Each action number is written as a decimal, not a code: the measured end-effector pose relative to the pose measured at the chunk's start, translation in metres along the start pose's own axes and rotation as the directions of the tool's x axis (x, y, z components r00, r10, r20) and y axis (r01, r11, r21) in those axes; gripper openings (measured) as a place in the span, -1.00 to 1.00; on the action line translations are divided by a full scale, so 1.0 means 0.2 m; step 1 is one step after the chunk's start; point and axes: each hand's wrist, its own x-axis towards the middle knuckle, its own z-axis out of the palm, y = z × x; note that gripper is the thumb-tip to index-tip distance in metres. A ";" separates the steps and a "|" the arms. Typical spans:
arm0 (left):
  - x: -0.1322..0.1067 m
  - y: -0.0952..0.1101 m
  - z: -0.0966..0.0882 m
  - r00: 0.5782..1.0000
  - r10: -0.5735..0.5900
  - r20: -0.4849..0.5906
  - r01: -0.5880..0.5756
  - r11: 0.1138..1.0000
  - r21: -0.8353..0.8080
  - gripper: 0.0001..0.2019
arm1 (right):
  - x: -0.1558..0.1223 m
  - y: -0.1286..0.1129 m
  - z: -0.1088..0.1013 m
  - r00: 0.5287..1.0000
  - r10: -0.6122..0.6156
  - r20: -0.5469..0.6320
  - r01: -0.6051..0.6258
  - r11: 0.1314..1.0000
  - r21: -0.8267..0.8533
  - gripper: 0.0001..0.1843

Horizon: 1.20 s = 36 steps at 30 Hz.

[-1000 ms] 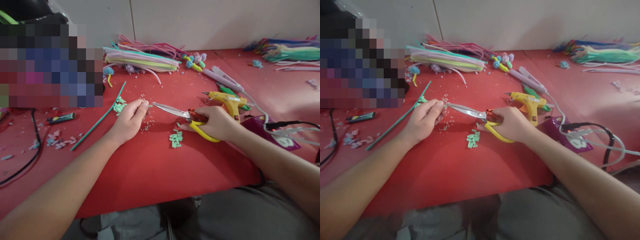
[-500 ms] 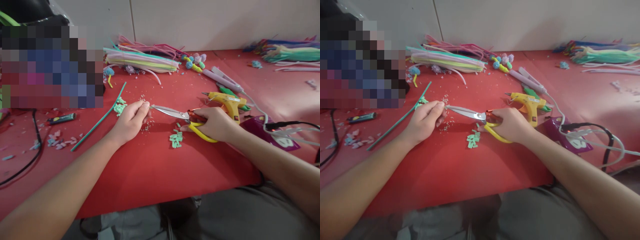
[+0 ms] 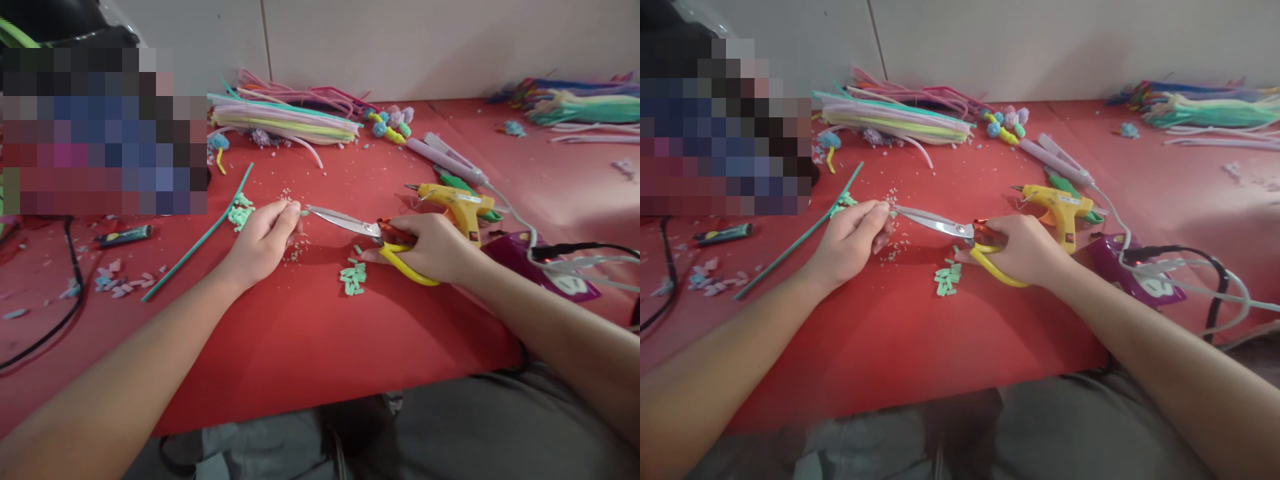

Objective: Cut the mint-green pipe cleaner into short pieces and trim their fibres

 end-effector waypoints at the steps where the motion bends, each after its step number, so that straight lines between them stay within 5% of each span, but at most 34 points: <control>1: 0.00 0.00 0.00 1.000 0.000 -0.001 0.000 1.000 -0.006 -0.61 | 0.00 0.00 0.00 1.000 -0.003 0.003 0.003 1.000 -0.001 -0.26; 36: 0.00 0.01 0.01 1.000 -0.029 0.004 0.029 0.996 -0.087 -0.64 | 0.00 -0.01 0.00 0.999 0.034 0.023 -0.034 0.999 -0.028 -0.26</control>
